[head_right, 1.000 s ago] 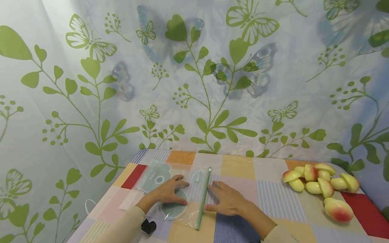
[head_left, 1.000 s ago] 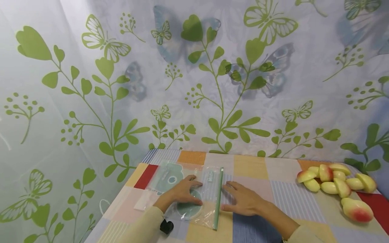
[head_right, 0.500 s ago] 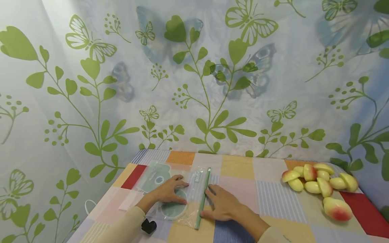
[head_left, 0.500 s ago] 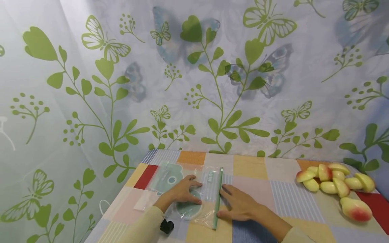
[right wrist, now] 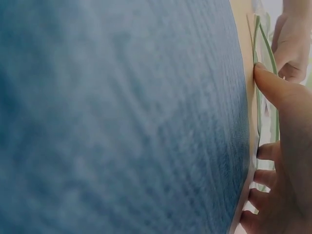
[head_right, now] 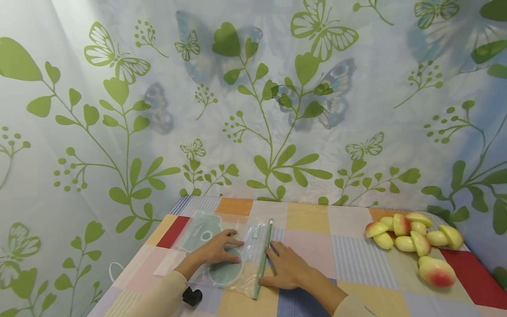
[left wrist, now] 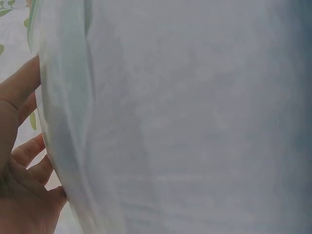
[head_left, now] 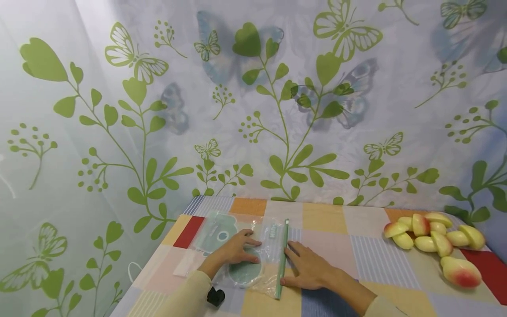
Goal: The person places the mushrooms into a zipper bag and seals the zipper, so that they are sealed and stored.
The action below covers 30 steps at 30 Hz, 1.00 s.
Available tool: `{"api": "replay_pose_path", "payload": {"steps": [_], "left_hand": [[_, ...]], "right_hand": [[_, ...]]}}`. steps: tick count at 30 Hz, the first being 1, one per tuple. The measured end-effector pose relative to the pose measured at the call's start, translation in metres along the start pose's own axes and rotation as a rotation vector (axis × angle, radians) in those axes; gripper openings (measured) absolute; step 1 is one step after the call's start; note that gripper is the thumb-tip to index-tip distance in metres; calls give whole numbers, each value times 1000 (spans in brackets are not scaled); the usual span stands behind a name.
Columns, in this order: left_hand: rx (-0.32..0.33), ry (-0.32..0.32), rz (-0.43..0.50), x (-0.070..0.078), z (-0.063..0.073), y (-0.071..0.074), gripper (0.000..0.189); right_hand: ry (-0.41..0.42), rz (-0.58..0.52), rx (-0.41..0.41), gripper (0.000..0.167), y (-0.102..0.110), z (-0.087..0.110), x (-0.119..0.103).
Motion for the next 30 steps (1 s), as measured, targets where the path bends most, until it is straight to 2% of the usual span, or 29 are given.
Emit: {"api": "replay_pose_path", "payload": {"steps": [7,13,23,30], "left_hand": [[44,-65,21,0,1,4,34],[57,-95,31,-3,-3,5,26],[51,-178,25,-2,3,14,25],[49,-191,38,1,4,14,32]], "right_hand": [[-21,-1,-27,99,4,0,-3],[-25,-1,-24,98,10,-1,-9],[-58,11,-54,95,8,-2,-14],[-72,36,-74,95,7,-2,-15]]}}
Point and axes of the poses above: each hand's wrist, its own z-axis away from the middle knuckle, its own y-axis out of the back of the hand, x = y × z, the point moved 1 cm from there along -z, towards the middle knuckle, and after that the axes turned 2 degrees about z, right-handed, at the moved point
